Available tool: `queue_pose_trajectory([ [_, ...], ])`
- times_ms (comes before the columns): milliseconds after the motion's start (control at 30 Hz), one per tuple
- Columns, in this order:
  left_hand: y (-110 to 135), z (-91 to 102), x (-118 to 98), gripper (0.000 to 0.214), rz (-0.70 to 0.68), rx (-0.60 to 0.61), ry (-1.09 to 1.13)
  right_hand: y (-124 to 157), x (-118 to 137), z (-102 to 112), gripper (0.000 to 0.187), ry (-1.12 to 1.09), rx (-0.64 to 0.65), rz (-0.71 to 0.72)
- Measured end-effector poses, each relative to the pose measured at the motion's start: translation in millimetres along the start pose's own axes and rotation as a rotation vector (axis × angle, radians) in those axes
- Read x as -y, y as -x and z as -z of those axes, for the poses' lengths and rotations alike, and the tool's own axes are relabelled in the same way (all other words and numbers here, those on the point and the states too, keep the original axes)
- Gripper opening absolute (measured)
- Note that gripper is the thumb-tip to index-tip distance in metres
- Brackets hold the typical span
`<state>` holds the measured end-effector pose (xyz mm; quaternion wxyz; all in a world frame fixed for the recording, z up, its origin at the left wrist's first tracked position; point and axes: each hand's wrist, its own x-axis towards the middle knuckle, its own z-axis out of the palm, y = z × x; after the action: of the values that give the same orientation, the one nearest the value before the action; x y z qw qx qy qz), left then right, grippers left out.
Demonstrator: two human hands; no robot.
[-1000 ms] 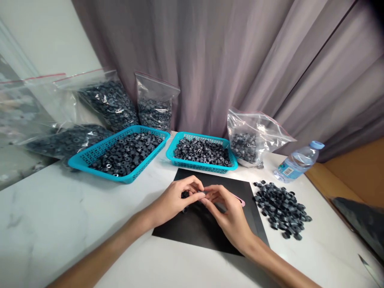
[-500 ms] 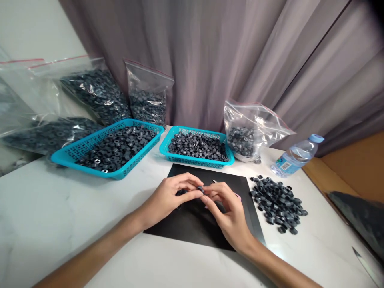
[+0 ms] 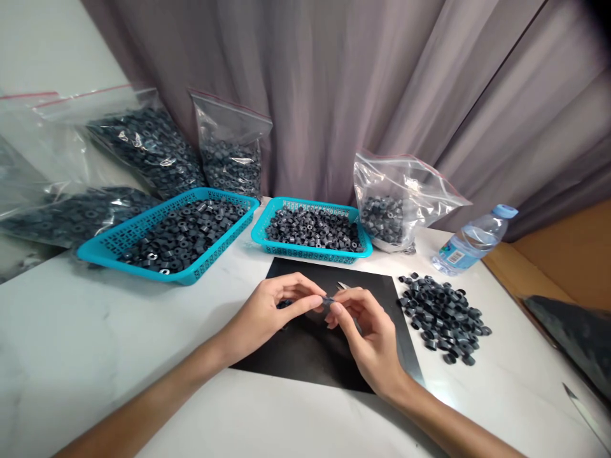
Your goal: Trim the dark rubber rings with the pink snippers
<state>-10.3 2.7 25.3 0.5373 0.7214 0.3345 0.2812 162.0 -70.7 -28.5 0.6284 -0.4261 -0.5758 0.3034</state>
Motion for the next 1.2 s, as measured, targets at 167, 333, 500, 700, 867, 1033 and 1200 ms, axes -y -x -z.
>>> queue_pose_trajectory([
  [167, -2, -1.4, 2, 0.017, 0.011, -0.009, 0.121, 3, -1, 0, 0.003, -0.038, -0.092, 0.039],
  [333, -2, -1.5, 2, 0.016, 0.026, -0.028, 0.185, 2, -5, -1, 0.008, -0.019, -0.08, 0.015],
  [500, -5, -3.4, 6, 0.015, 0.01, -0.058, 0.182, -1, -3, 1, 0.011, 0.074, -0.072, 0.047],
  [700, -5, -5.5, 12, 0.018, -0.002, -0.078, 0.179, 0, -1, 1, 0.012, 0.154, -0.059, 0.068],
  [867, -6, -7.8, 11, 0.02, -0.018, -0.053, 0.17, 3, -4, 2, 0.018, 0.164, -0.064, 0.052],
  [1033, -6, -9.2, 11, 0.018, -0.02, -0.047, 0.179, 5, -5, 2, 0.02, 0.194, -0.058, 0.06],
  [1200, -4, -8.7, 11, 0.018, -0.028, -0.052, 0.18, 4, -3, 2, 0.019, 0.21, -0.059, 0.07],
])
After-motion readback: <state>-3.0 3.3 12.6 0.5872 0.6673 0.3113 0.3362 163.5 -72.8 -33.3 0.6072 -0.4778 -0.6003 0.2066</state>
